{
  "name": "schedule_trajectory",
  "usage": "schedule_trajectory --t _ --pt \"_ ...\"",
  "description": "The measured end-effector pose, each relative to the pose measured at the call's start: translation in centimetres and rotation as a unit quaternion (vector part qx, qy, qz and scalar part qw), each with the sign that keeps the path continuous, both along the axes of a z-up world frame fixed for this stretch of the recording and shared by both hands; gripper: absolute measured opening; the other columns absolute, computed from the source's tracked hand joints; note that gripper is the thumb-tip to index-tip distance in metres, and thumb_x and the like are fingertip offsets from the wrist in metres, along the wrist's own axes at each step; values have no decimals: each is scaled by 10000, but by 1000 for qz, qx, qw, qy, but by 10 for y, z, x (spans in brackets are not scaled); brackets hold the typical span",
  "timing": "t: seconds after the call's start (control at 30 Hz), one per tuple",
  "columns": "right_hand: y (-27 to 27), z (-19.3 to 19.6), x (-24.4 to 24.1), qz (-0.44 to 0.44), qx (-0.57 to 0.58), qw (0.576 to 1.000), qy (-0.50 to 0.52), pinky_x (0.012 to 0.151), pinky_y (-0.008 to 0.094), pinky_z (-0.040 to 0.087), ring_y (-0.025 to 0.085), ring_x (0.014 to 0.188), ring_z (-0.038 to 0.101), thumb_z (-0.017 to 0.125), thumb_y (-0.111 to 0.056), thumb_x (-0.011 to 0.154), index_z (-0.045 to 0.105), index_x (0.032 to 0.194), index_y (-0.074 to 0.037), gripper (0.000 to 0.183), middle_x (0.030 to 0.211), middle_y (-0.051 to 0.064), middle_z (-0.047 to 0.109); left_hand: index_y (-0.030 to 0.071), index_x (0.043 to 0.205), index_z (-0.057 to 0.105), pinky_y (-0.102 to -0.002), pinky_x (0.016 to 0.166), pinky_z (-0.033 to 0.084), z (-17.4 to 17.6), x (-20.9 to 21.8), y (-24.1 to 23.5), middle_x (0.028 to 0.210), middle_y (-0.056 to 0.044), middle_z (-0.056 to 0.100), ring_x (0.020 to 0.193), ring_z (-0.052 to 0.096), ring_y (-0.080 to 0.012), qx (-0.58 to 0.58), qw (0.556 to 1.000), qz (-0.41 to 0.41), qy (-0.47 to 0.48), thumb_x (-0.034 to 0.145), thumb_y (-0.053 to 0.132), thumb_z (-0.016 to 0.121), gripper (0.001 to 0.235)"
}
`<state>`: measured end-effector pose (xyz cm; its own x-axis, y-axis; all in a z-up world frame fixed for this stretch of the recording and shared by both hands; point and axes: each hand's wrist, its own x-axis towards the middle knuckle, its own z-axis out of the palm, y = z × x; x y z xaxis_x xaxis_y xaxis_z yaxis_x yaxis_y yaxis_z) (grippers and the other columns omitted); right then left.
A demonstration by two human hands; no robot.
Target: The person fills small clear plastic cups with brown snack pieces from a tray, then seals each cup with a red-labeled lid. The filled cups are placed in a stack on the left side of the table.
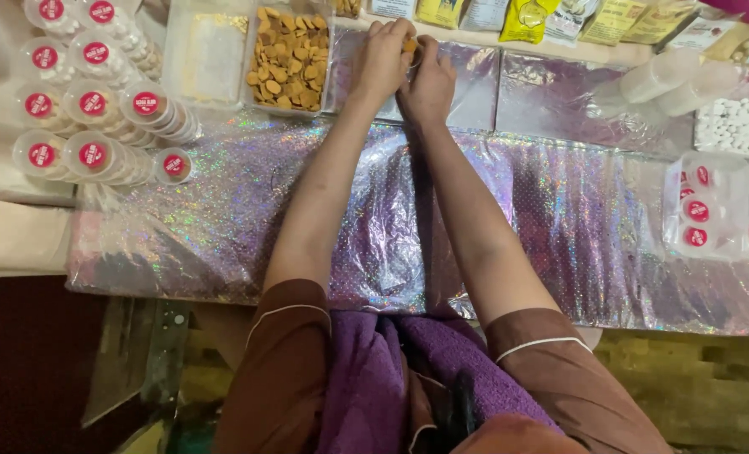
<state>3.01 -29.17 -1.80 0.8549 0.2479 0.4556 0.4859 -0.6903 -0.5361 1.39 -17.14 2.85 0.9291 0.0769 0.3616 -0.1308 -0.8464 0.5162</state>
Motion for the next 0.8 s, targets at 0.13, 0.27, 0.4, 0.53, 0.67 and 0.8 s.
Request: schedule_trajectory --t 0.13,0.27,0.4,0.53,0.67,0.8 --pt "-1 14 -10 11 31 999 10 807 415 414 334 851 564 581 -265 839 472 1259 -136 453 949 65 731 160 1012 616 -455 660 551 -6 5 -9 968 -17 736 956 616 -268 -9 1000 9 23 856 40 729 227" --pt "-5 8 -6 -7 77 997 19 853 421 443 335 900 615 603 -259 862 490 1256 -148 425 1057 74 759 171 995 625 -477 704 529 -15 10 -14 956 0 748 991 603 -283 -3 1000 23 5 844 51 735 223" --pt "-11 7 -6 -10 111 994 21 848 431 479 347 985 654 607 -248 844 508 1236 -139 419 1137 97 767 175 1045 615 -511 769 524 -17 11 -19 991 8 738 1055 571 -297 -5 1000 23 8 801 35 760 316" --pt "-19 8 -9 -10 123 992 29 797 434 506 345 959 681 593 -253 893 503 1236 -145 371 1123 123 769 200 959 605 -521 775 511 -20 15 -25 959 30 723 1063 556 -295 -9 1000 9 19 813 58 729 239" --pt "-29 -2 -1 -15 91 994 55 753 457 521 361 931 682 595 -228 894 463 1299 -135 436 1119 143 762 201 967 627 -499 719 513 -27 21 -34 944 24 732 1047 532 -287 3 1000 7 22 797 15 659 253" --pt "-33 -6 -1 -17 91 995 39 762 476 509 403 906 678 600 -248 872 443 1318 -127 488 1107 155 771 202 1022 677 -521 810 494 -36 28 -37 998 -10 748 1122 523 -316 31 999 18 33 834 75 683 227"
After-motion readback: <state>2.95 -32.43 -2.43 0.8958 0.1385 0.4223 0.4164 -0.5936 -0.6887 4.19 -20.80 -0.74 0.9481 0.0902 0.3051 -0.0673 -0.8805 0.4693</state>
